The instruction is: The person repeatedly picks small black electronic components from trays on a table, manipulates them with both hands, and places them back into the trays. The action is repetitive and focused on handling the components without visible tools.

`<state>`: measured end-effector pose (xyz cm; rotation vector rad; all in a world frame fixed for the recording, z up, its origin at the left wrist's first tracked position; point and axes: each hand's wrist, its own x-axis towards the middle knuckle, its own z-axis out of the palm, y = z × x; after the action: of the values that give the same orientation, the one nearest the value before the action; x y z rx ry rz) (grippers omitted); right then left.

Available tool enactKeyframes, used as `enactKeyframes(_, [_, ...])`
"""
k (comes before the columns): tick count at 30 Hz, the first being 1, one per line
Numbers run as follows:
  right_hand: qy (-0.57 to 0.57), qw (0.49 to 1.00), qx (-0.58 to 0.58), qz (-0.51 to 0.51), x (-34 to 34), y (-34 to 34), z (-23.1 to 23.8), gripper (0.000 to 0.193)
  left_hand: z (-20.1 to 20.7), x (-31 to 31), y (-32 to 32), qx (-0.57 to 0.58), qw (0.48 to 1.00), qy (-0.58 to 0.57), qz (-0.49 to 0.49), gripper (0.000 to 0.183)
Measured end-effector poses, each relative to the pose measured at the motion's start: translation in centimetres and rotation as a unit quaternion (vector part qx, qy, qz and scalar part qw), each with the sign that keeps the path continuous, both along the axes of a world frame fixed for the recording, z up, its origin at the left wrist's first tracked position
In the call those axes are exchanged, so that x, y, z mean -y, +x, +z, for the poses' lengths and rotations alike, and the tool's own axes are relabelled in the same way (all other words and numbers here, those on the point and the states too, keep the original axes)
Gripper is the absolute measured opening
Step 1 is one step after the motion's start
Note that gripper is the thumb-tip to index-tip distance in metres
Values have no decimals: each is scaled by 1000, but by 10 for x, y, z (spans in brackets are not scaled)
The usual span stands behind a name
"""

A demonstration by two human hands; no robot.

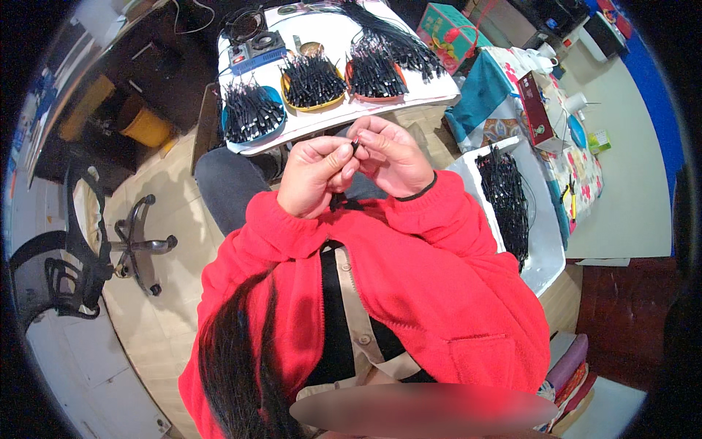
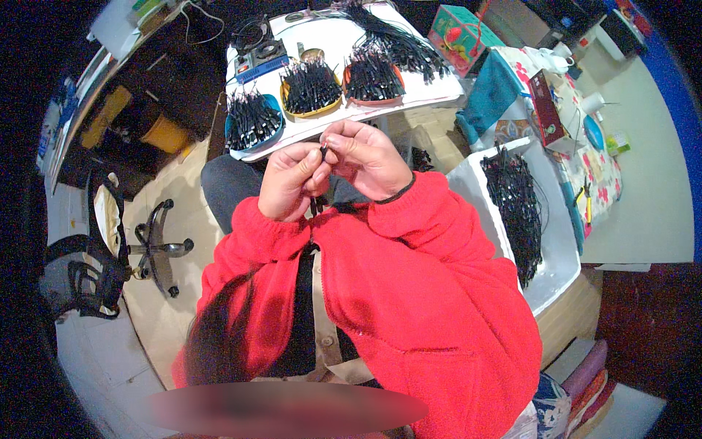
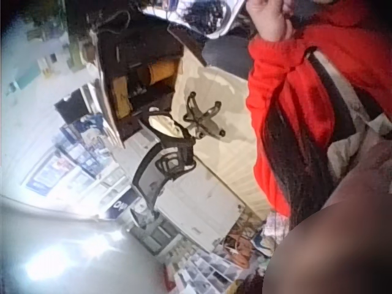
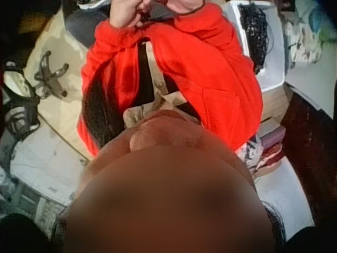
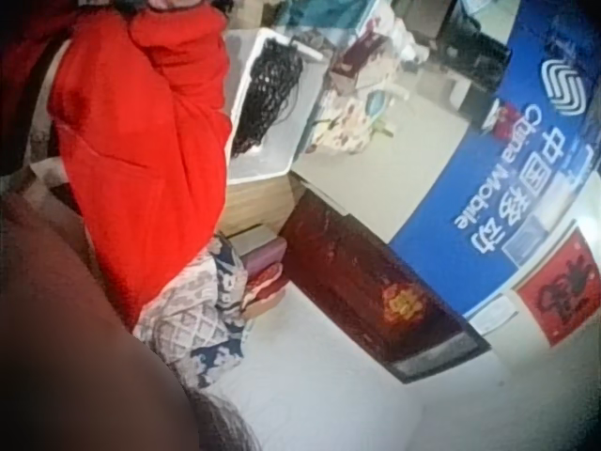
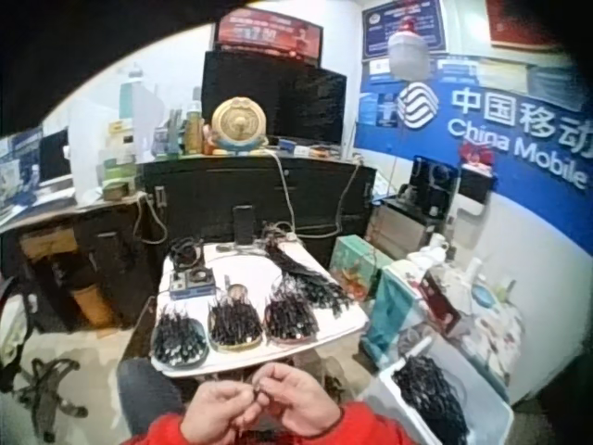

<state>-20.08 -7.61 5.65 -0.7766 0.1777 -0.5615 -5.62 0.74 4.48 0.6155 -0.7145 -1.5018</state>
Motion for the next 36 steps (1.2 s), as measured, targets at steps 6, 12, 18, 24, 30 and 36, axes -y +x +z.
enactKeyframes(6, [53, 991, 28, 116, 17, 1, -21, 26, -8, 4, 4, 198, 979, -4, 40, 14])
enactKeyframes(12, [72, 994, -35, 80, 53, 8, -44, 21, -20, 27, 11, 121, 990, 37, 54, 14])
enactKeyframes(18, [-471, 750, -362, -293, 247, -17, -46, 24, -30, 53, 32, 99, 989, 94, 56, 15])
enactKeyframes(24, [-619, 424, -559, -354, 379, -20, -71, 21, -42, 73, 44, 84, 986, 129, 61, 16])
enactKeyframes(30, [-663, 403, -551, -307, 394, -15, -76, 17, -47, 83, 54, 55, 987, 137, 68, 15])
enactKeyframes(36, [-614, 393, -650, -213, 384, -11, -64, 19, -47, 73, 33, 13, 992, 118, 40, 15])
